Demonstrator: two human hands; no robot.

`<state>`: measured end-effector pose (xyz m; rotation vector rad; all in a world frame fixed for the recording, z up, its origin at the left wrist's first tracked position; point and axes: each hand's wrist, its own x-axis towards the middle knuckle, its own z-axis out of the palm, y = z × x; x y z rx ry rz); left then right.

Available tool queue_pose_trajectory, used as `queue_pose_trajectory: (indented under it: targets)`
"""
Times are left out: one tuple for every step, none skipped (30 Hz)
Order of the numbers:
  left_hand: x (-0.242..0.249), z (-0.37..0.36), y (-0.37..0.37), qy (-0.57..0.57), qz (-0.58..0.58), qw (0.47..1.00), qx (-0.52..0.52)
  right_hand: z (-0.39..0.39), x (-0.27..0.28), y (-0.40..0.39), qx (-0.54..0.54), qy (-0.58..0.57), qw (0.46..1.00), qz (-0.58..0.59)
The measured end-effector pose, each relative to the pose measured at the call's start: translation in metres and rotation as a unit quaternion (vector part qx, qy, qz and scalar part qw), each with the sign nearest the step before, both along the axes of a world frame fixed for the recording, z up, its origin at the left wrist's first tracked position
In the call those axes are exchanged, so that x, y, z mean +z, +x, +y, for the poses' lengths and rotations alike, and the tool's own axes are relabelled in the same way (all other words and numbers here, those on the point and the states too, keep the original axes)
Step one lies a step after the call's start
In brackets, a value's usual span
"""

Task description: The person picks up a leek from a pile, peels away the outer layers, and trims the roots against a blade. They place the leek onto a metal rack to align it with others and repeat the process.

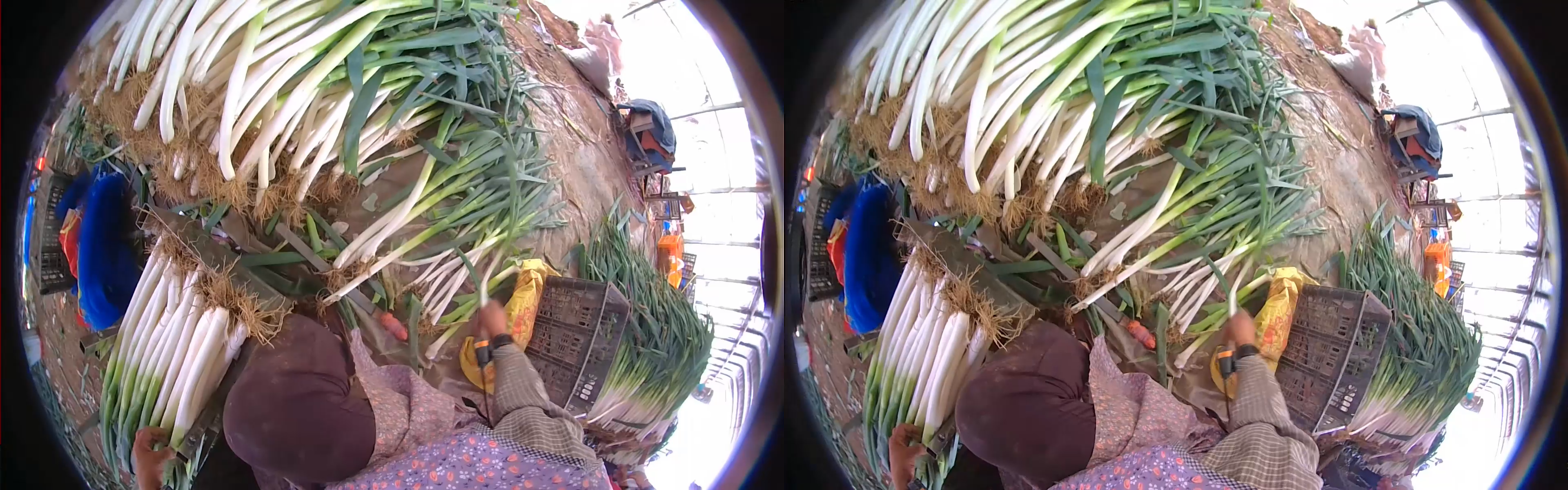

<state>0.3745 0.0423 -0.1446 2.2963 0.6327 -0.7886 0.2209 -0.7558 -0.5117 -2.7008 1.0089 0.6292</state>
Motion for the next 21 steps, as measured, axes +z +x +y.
queue_pose_trajectory:
  targets:
    - [0.007,-0.01,0.002,0.009,0.002,1.0,-0.009,0.018,-0.004,-0.008,0.162,0.027,0.974,0.159]
    - [0.01,-0.015,0.001,0.019,0.005,1.0,-0.015,0.019,-0.058,-0.045,0.065,0.101,0.991,0.057]
    - [0.008,-0.015,-0.002,0.004,-0.002,1.0,0.0,0.062,-0.013,-0.018,-0.186,0.113,0.974,-0.059]
    - [0.006,-0.011,-0.005,-0.01,-0.006,1.0,0.013,0.085,0.018,0.005,-0.257,0.147,0.943,-0.152]
    - [0.005,-0.006,-0.006,-0.024,-0.01,0.999,0.021,0.077,0.011,0.011,-0.256,0.2,0.915,-0.238]
    - [0.004,-0.004,-0.005,-0.026,-0.007,0.999,0.02,0.067,0.005,0.019,-0.253,0.248,0.877,-0.325]
    - [0.002,-0.003,-0.006,-0.029,-0.007,0.999,0.021,0.062,0.032,0.046,-0.256,0.233,0.866,-0.362]
    - [0.001,-0.001,-0.006,-0.031,-0.006,0.999,0.022,0.056,0.071,0.077,-0.291,0.238,0.838,-0.396]
    - [0.0,0.002,-0.004,-0.037,-0.004,0.999,0.009,0.052,0.111,0.108,-0.323,0.242,0.807,-0.431]
    - [-0.001,0.007,-0.004,-0.043,-0.002,0.999,-0.002,0.041,0.129,0.119,-0.384,0.265,0.755,-0.461]
    - [-0.001,0.008,-0.005,-0.048,-0.001,0.999,-0.011,0.031,0.132,0.115,-0.385,0.265,0.755,-0.46]
    - [-0.001,0.007,-0.007,-0.036,-0.005,0.999,-0.007,0.022,0.135,0.111,-0.386,0.268,0.755,-0.458]
    - [-0.003,0.005,-0.008,-0.023,-0.008,1.0,-0.001,0.011,0.137,0.106,-0.387,0.271,0.755,-0.455]
    - [-0.002,0.003,-0.008,-0.011,-0.012,1.0,0.004,-0.006,0.092,0.075,-0.229,0.235,0.896,-0.298]
    - [0.0,0.002,-0.008,-0.013,-0.018,1.0,0.01,-0.024,0.046,0.045,0.02,0.095,0.988,-0.123]
    - [0.0,-0.001,-0.009,-0.018,-0.022,0.999,0.014,-0.041,0.001,0.015,0.221,-0.004,0.973,-0.059]
    - [-0.001,-0.005,-0.009,-0.023,-0.027,0.999,0.02,-0.005,0.033,0.046,0.118,0.034,0.99,-0.073]
    - [0.001,-0.009,-0.009,-0.025,-0.019,0.999,0.038,0.037,0.074,0.082,0.012,0.066,0.993,-0.098]
    - [0.005,-0.015,-0.008,-0.027,-0.01,0.998,0.055,0.053,0.068,0.11,0.008,0.113,0.985,-0.134]
    - [0.006,-0.017,-0.004,-0.03,-0.002,0.997,0.07,0.068,0.062,0.138,0.003,0.158,0.973,-0.17]
    - [0.0,-0.006,-0.004,-0.013,0.004,0.999,0.033,0.095,0.07,0.173,-0.045,0.26,0.93,-0.256]
